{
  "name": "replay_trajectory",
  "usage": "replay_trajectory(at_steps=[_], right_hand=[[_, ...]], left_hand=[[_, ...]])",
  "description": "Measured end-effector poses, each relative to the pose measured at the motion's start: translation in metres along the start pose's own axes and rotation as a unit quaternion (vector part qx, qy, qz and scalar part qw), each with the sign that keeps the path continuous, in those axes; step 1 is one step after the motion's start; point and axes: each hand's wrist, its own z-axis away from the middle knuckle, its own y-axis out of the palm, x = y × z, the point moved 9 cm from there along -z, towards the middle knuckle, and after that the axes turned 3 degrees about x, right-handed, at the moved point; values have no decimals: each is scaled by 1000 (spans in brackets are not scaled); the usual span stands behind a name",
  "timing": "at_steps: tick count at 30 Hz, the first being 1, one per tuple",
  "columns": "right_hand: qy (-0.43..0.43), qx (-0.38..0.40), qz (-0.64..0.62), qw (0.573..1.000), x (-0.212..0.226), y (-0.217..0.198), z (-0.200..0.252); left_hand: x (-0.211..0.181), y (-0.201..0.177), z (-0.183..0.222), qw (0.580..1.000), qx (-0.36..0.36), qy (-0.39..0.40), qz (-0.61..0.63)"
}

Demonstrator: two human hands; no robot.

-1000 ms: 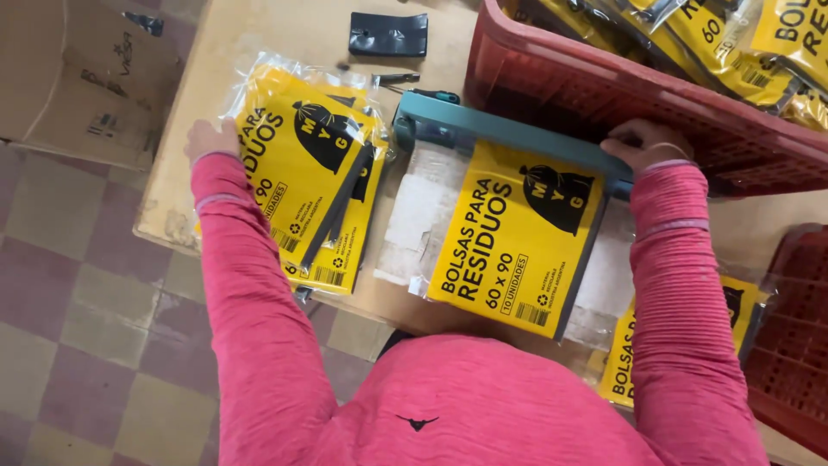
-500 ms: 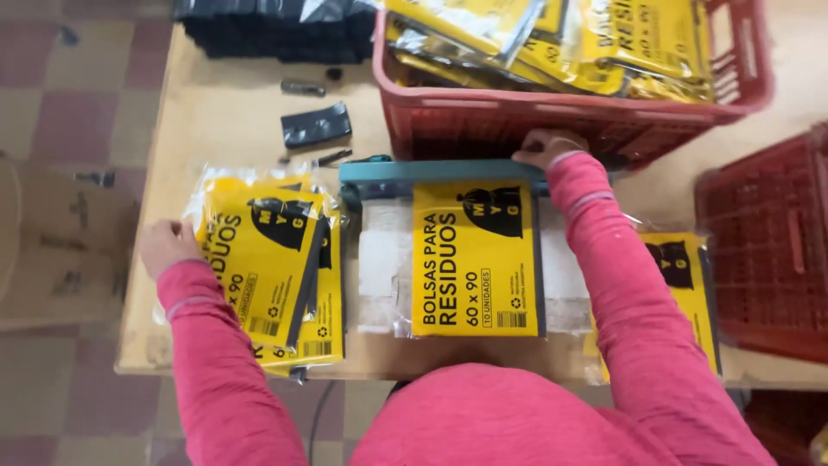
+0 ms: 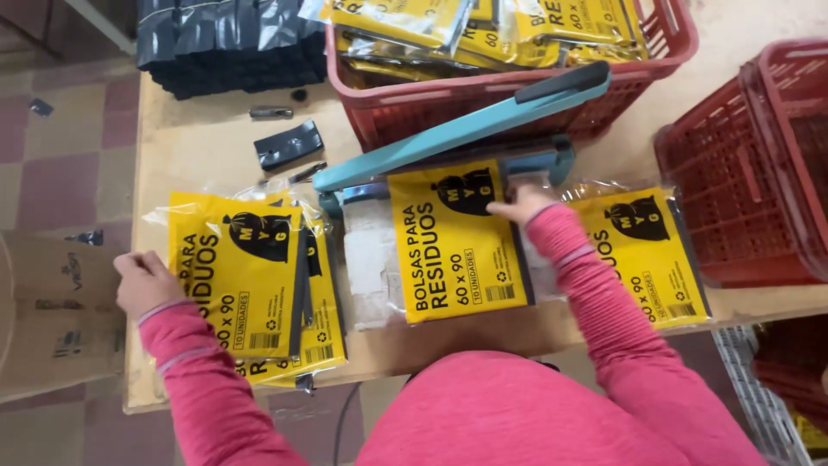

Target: Packing black plastic bags into yellow printed bags and sealing them with a heat sealer

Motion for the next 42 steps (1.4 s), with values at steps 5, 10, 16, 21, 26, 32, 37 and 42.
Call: replay_trajectory(at_steps=[5,10,16,21,26,32,37,42], right_hand=[[111,-81,-12,990,-5,12,31],[84,-75,-13,994,-34,22,0],[63,-29,-132,989,-68,14,43],[114,-59,-309,942,-193,-23,68],[157,-244,-37,956,-351,-64,16],[-138,-335,-92,927,-283,-29,-58],[-128,-223,-59,965,-177,-3,-112],[-31,-185,30,982,-137,-10,-167]], left_hand=[[-71,-45,37,989,3,113,-99],[-183,-88,132,945,-59,289,-141],[-266,-125,236,912,-58,393,-100],[-330,-117,279,850,83,473,217],[-341,-5,266,784,190,281,521],[-227,216,251,961,203,101,158],[-256,188,237,972,195,109,70],[-264,243,196,968,178,152,89]])
